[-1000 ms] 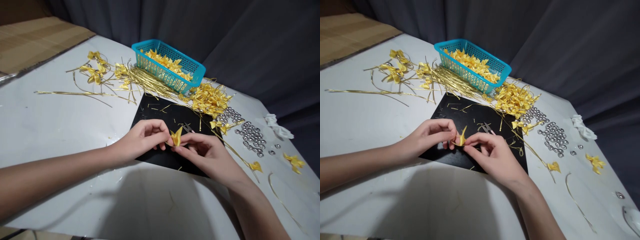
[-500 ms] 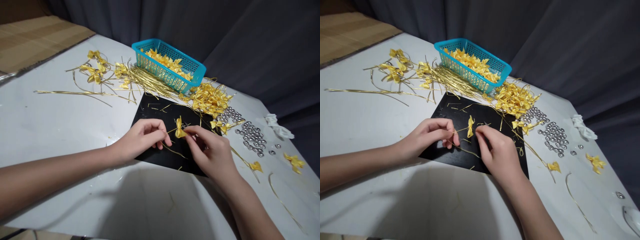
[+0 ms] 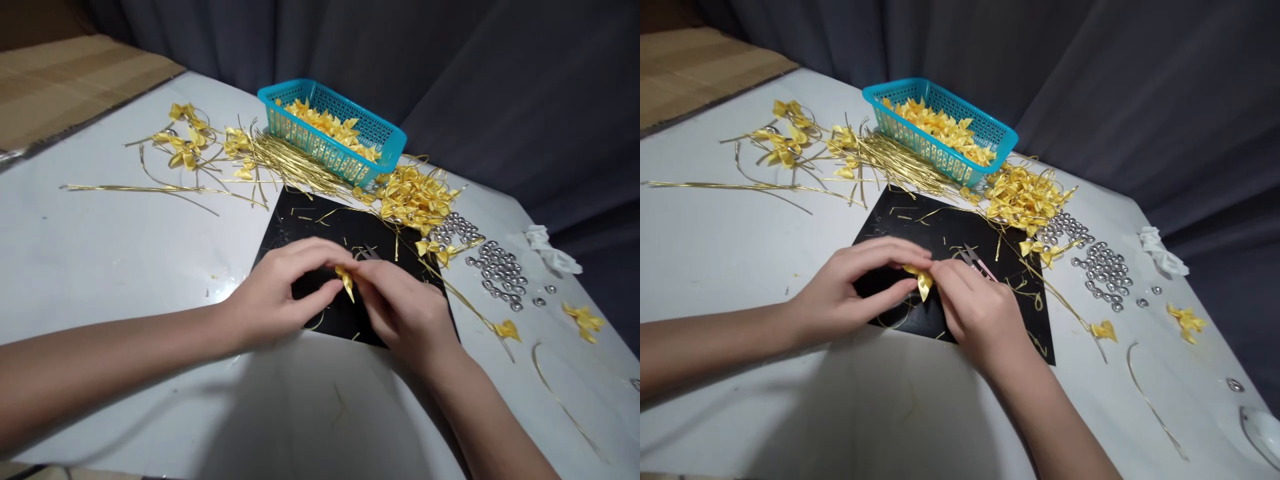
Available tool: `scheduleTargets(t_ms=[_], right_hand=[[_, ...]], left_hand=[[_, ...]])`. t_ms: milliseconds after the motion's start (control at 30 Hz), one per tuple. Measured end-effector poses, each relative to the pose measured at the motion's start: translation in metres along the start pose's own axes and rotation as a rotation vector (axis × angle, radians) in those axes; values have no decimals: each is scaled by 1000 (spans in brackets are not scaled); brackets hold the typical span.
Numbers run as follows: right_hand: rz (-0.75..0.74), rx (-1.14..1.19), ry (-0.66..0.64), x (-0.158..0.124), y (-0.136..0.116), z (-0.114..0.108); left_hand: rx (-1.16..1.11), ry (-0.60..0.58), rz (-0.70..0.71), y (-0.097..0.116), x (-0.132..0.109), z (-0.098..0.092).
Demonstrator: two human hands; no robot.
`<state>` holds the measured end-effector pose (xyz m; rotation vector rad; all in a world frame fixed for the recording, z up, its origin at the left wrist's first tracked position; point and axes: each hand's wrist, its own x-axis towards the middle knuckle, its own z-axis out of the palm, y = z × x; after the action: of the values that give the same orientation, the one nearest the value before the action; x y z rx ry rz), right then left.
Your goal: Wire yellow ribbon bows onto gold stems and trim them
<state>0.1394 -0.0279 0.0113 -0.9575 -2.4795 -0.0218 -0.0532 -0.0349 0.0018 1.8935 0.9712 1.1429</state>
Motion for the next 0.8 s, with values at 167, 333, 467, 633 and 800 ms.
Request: scheduleTargets(t_ms=[167,333,467,633,800], right_hand=[[-46,-61,-18,-1,0,3],[-11,-68,-12,-1,-5,7],[9,-84,-2,-1,-9,11],[44,-138,53,0,-13,14],[62,-121,66,2,-13,17]], left_hand=[[7,39,-122,-1,1,-1],[-142,-3,-283,-4,2,0],[-215,-11,-376,-1,4,1],[-354,-29,-488,4,10,-4],[-510,-81,-582,1,16,-6]])
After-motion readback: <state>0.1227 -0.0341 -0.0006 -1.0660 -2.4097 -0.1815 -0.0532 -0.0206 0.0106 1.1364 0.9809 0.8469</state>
